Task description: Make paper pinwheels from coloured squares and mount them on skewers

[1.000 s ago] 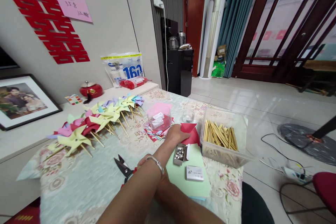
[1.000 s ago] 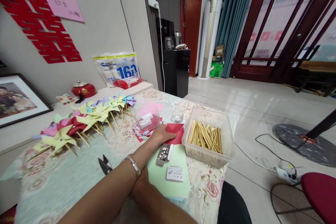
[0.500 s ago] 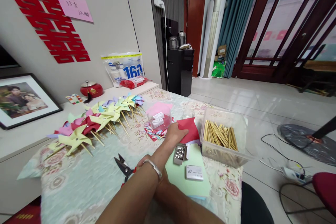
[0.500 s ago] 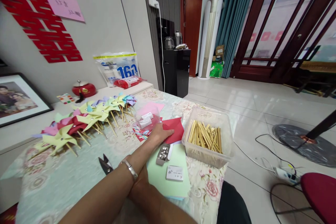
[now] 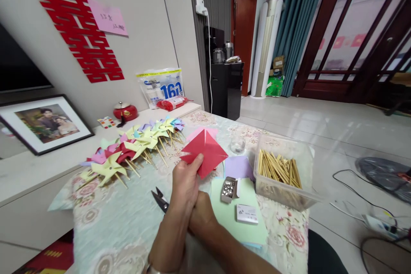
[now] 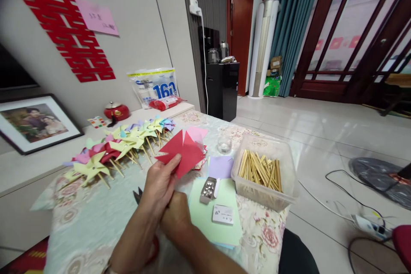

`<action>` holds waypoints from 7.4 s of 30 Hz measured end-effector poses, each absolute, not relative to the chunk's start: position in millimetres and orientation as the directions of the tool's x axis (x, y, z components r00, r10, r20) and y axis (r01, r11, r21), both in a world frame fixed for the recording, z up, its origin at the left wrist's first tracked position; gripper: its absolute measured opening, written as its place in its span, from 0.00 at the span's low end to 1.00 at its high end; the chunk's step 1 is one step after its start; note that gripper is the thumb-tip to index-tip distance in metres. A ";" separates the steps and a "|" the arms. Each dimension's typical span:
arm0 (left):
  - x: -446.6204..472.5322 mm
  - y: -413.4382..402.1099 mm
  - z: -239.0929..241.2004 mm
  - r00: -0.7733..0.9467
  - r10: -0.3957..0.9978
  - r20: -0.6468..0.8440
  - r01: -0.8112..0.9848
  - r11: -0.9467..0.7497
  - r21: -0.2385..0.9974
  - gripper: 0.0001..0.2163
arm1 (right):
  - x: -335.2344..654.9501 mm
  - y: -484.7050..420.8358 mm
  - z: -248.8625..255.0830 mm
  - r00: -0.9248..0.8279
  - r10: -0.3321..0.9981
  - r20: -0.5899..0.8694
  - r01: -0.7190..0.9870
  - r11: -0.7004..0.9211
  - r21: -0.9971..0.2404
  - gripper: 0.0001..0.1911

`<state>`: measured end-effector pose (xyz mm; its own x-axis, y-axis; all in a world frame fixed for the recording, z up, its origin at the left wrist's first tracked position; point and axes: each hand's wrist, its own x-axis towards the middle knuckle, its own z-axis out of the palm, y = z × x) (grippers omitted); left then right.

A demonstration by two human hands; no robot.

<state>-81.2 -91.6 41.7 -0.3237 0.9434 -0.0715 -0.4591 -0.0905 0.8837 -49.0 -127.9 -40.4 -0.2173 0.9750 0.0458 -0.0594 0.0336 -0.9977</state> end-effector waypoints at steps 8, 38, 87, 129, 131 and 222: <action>-124.1 -153.7 11.1 -0.323 0.935 -0.149 -0.510 -0.039 0.859 0.17 | -30.4 -116.7 -16.5 -0.240 0.967 -0.084 -0.173 -0.128 -0.977 0.12; -125.9 -163.8 -9.1 -0.353 0.925 -0.141 -0.539 -0.078 0.839 0.19 | -5.3 -110.6 -4.0 -0.215 0.974 -0.070 -0.450 -0.162 -0.878 0.14; -134.7 -167.9 -12.3 -0.500 0.791 0.353 0.305 -0.221 0.926 0.05 | -11.7 -113.5 -2.4 -0.298 0.954 0.037 -0.439 -0.102 -0.893 0.21; -135.9 -167.7 -12.8 -0.332 0.925 0.183 -0.094 -0.226 0.970 0.05 | -0.4 -111.0 4.5 -0.368 0.902 -0.227 -0.303 -0.347 -0.887 0.24; -137.0 -168.6 -12.3 -0.333 0.919 0.213 -0.042 -0.239 0.970 0.04 | -0.5 -110.5 2.4 -0.369 0.905 -0.210 -0.295 -0.328 -0.897 0.22; -131.5 -168.8 -16.6 -0.177 0.983 -0.042 -0.377 -0.028 0.926 0.19 | -1.3 -113.7 2.8 -0.412 0.911 0.027 -0.428 -0.167 -0.888 0.16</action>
